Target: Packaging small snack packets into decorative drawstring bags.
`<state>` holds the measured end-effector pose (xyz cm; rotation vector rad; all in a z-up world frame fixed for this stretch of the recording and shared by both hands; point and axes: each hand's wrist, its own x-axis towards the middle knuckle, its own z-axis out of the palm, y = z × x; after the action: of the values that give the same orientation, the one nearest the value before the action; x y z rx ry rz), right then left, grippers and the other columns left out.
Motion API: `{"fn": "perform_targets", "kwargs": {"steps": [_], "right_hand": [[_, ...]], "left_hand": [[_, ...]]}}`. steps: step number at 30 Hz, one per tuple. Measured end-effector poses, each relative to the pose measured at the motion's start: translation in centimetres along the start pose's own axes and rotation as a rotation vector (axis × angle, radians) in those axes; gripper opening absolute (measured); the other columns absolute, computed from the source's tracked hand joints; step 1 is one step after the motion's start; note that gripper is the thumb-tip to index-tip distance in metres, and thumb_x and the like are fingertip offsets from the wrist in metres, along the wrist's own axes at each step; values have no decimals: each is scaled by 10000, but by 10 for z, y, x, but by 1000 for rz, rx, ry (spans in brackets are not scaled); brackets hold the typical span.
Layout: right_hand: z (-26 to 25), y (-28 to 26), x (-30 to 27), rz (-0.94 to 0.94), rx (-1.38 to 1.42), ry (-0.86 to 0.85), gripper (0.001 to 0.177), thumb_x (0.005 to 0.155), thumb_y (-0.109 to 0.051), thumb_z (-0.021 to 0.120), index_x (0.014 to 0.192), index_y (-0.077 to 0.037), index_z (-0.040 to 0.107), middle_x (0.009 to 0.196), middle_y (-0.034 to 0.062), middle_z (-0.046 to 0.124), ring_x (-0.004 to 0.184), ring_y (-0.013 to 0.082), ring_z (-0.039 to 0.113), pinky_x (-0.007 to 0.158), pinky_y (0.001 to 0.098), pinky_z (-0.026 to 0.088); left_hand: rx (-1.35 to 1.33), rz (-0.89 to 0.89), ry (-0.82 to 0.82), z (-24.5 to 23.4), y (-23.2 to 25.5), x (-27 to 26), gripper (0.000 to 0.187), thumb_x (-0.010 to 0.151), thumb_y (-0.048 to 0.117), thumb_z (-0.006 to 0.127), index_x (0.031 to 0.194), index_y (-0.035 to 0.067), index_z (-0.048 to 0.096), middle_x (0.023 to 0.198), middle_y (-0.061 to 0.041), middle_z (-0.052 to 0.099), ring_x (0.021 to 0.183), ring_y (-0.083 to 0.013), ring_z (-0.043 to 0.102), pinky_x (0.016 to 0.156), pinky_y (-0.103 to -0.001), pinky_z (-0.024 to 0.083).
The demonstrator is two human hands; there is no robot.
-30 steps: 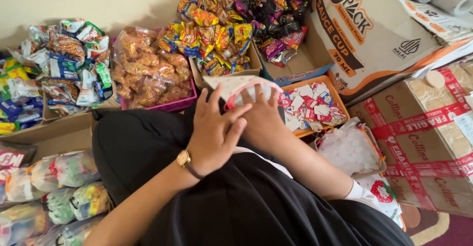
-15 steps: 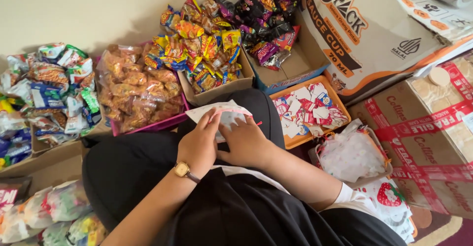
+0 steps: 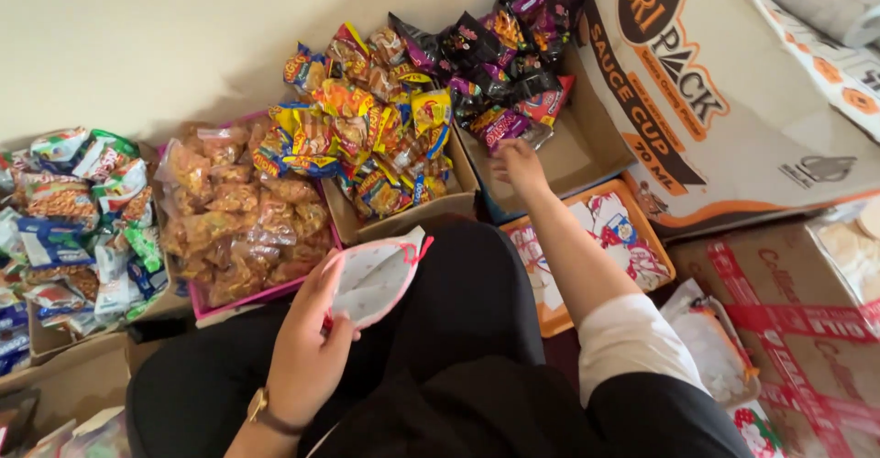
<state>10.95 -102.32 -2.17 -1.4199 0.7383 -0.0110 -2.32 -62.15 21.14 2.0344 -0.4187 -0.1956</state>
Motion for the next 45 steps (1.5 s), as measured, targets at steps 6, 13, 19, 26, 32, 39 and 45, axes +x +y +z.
{"fn": "perform_targets", "kwargs": {"steps": [6,13,19,26,32,39,45], "right_hand": [[-17,74,127,91,-125,260,381,996,-392,529,1117,-41,617,912,144,674,712,245,670,558,384,548],[21,100,178,-17,-125,358,596,924,-299,661,1354,-10,367,1182,206,648,933,299,711,634,386,619],[15,130,213,-215,-177,548,687,832,-290,815,1282,-43,358,1134,183,646,916,248,697,851,334,558],[-24,116,163,-341,-77,480,730,788,-25,755,1399,-35,355,1274,159,568,1068,243,658,936,333,549],[-48,38,42,-102,225,236,595,906,-43,597,1463,-139,412,1262,127,604,966,183,644,802,296,529],[-37,-70,-131,-440,402,-119,627,957,30,542,1554,-55,370,1388,139,490,1133,228,581,895,323,545],[-8,-99,-241,-914,334,-234,619,821,-10,784,1298,-30,390,1326,188,521,1229,317,588,1029,410,561]], "left_hand": [[29,-63,-27,-3,0,25,670,760,-64,532,1426,14,514,1557,-133,504,1375,-252,548,944,-292,543],[-38,-169,-82,2,-14,60,706,735,-97,506,1429,28,510,1571,-117,486,1357,-240,556,824,-266,604],[-61,-211,-115,10,-23,71,697,778,-101,516,1455,59,492,1576,-102,476,1236,-191,617,736,-243,626],[-42,-134,-83,1,-28,66,667,770,-74,521,1431,13,516,1553,-136,502,1368,-258,550,973,-294,528],[-109,-91,-47,-2,-26,46,650,777,-86,520,1419,13,520,1550,-142,495,1342,-252,557,873,-282,573],[-56,137,18,-5,-10,16,663,754,-86,532,1411,3,525,1501,-163,544,1359,-287,562,1059,-317,459],[57,192,-4,-7,5,-15,686,821,-44,582,1489,101,526,1516,-164,522,1353,-379,539,1043,-454,514]]}}
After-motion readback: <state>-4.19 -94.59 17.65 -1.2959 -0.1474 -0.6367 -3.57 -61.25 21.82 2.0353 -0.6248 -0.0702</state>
